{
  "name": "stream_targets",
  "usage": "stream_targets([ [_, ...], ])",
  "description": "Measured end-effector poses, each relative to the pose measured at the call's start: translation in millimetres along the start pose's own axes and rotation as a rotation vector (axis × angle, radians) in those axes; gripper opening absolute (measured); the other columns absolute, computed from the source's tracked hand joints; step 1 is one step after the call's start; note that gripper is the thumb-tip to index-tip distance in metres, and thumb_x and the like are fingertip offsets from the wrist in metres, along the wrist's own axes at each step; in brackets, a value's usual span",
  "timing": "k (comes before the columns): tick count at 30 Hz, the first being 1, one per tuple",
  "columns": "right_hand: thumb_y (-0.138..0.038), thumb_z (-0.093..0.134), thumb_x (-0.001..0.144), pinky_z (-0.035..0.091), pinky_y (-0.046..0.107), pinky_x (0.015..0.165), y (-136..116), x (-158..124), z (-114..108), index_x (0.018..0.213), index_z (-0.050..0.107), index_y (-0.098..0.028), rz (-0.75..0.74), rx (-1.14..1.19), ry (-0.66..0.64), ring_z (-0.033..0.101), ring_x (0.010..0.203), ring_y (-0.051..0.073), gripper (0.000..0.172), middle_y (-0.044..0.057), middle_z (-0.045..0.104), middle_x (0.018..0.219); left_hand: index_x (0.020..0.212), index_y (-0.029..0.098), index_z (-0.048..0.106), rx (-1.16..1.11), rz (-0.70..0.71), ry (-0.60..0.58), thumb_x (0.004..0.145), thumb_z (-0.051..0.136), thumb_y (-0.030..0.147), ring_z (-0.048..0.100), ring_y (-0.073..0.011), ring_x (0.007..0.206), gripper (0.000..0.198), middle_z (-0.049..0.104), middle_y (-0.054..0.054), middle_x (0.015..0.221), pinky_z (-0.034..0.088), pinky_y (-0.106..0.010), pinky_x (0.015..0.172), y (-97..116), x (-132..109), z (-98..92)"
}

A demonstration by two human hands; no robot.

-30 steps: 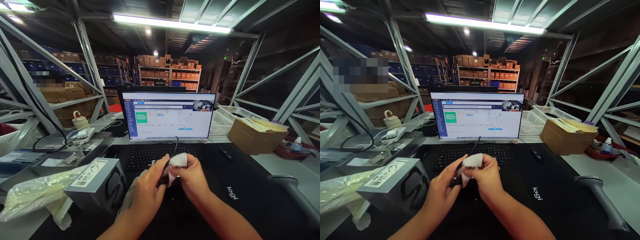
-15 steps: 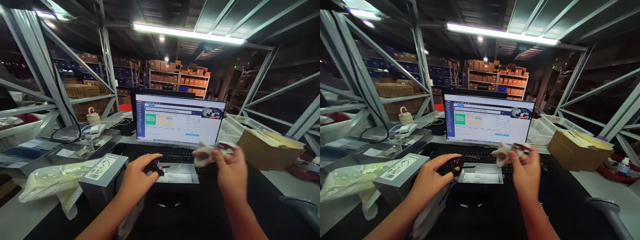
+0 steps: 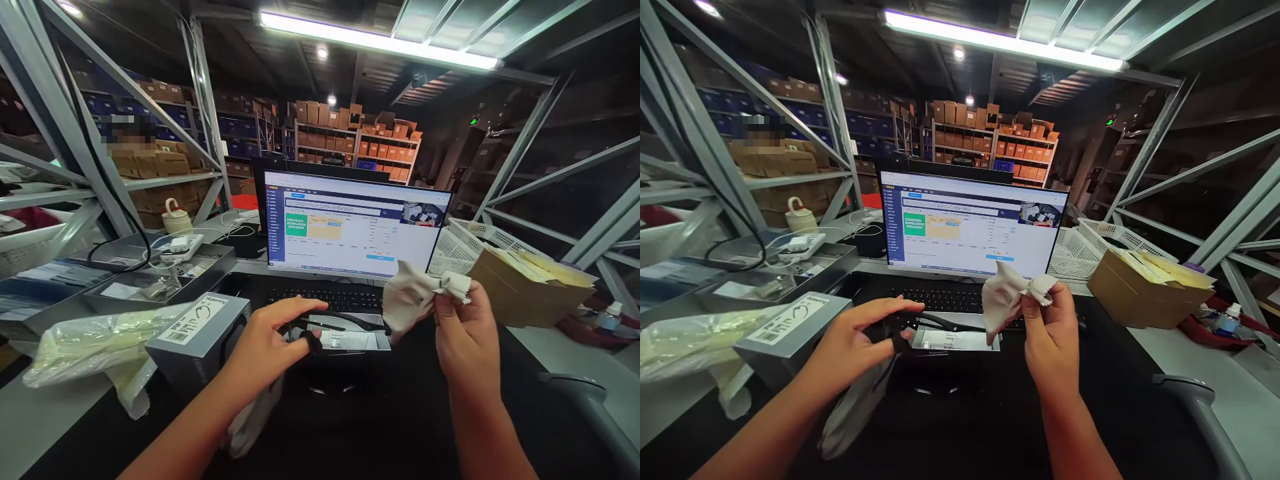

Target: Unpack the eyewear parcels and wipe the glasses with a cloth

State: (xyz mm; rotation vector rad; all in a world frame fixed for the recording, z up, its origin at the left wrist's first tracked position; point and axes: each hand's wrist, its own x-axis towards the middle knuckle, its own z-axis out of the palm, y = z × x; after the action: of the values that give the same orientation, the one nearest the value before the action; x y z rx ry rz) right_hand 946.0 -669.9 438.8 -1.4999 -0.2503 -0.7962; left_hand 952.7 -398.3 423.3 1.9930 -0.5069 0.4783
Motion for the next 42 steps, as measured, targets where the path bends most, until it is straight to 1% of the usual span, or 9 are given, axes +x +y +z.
stream_targets([
  [7, -0.039, 0.064, 0.093, 0.052, 0.028, 0.069, -4, -4, -4, 0.106, 0.057, -0.027, 0.013, 0.030, -0.055, 0.061, 0.078, 0.018, 0.019, 0.002, 0.063, 0.090, 0.106, 0.034, 0.077, -0.010, -0.014, -0.052, 0.076, 0.071, 0.030, 0.071, -0.0291, 0.105, 0.030, 0.076, -0.001, 0.110, 0.060, -0.046, 0.093, -1, 1, -4.9],
  [14, -0.038, 0.060, 0.097, 0.052, 0.028, 0.060, -18, -10, -1, 0.104, 0.054, -0.029, 0.057, 0.042, -0.166, 0.062, 0.061, 0.016, 0.013, -0.003, 0.064, 0.074, 0.110, 0.035, 0.075, 0.022, -0.002, -0.083, 0.077, 0.071, 0.029, 0.068, -0.0297, 0.114, 0.033, 0.076, 0.000, 0.113, 0.056, -0.050, 0.102, -3, 0, -3.7],
  [17, -0.035, 0.056, 0.099, 0.052, 0.030, 0.067, -20, -21, 6, 0.106, 0.054, -0.028, 0.069, -0.030, -0.312, 0.062, 0.058, 0.016, 0.010, -0.004, 0.064, 0.065, 0.115, 0.033, 0.074, 0.076, 0.083, -0.078, 0.079, 0.068, 0.025, 0.066, -0.0299, 0.119, 0.037, 0.075, 0.000, 0.117, 0.048, -0.053, 0.112, -6, -2, 0.3],
  [23, -0.024, 0.058, 0.097, 0.048, 0.029, 0.091, -24, -32, 21, 0.101, 0.068, -0.026, -0.068, -0.289, -0.848, 0.064, 0.104, 0.018, 0.011, 0.004, 0.069, 0.118, 0.117, 0.028, 0.072, 0.235, 0.234, -0.055, 0.076, 0.060, 0.012, 0.069, -0.0249, 0.113, 0.046, 0.073, -0.001, 0.122, 0.044, -0.053, 0.115, -13, -6, 11.6],
  [27, -0.016, 0.064, 0.091, 0.048, 0.025, 0.084, -21, -19, 18, 0.089, 0.071, -0.024, -0.024, -0.285, -0.868, 0.067, 0.093, 0.016, 0.011, 0.001, 0.074, 0.100, 0.108, 0.023, 0.074, 0.283, 0.237, 0.066, 0.076, 0.065, 0.016, 0.071, -0.0241, 0.105, 0.034, 0.077, -0.003, 0.107, 0.058, -0.042, 0.099, -10, -6, 12.8],
  [30, -0.003, 0.065, 0.078, 0.047, 0.024, 0.070, -14, -17, 17, 0.076, 0.068, -0.021, 0.113, -0.313, -0.865, 0.065, 0.075, 0.015, 0.018, -0.001, 0.072, 0.079, 0.105, 0.023, 0.074, 0.295, 0.324, 0.097, 0.077, 0.066, 0.016, 0.072, -0.0217, 0.100, 0.030, 0.078, -0.001, 0.102, 0.057, -0.038, 0.100, -5, -8, 10.5],
  [33, -0.004, 0.069, 0.069, 0.039, 0.023, 0.056, -10, -28, 28, 0.067, 0.060, -0.020, 0.193, -0.386, -0.779, 0.056, 0.061, 0.013, 0.018, -0.004, 0.065, 0.064, 0.103, 0.021, 0.071, 0.381, 0.472, 0.050, 0.077, 0.063, 0.013, 0.073, -0.0195, 0.088, 0.029, 0.077, -0.002, 0.096, 0.057, -0.041, 0.101, 0, -13, 14.4],
  [38, -0.014, 0.068, 0.074, 0.026, 0.023, 0.049, -11, -53, 52, 0.062, 0.051, -0.020, 0.016, -0.631, -0.682, 0.037, 0.049, 0.008, 0.022, -0.007, 0.051, 0.053, 0.079, 0.017, 0.064, 0.512, 0.666, -0.031, 0.081, 0.054, 0.010, 0.066, -0.0154, 0.068, 0.013, 0.070, -0.003, 0.075, 0.055, -0.043, 0.103, 1, -23, 36.4],
  [42, -0.018, 0.068, 0.076, 0.028, 0.022, 0.051, -13, -37, 39, 0.060, 0.042, -0.021, 0.115, -0.532, -0.861, 0.040, 0.053, 0.009, 0.031, -0.006, 0.051, 0.056, 0.087, 0.018, 0.066, 0.445, 0.622, -0.077, 0.080, 0.055, 0.011, 0.070, -0.0166, 0.075, 0.015, 0.074, -0.002, 0.085, 0.053, -0.047, 0.104, 2, -21, 33.3],
])
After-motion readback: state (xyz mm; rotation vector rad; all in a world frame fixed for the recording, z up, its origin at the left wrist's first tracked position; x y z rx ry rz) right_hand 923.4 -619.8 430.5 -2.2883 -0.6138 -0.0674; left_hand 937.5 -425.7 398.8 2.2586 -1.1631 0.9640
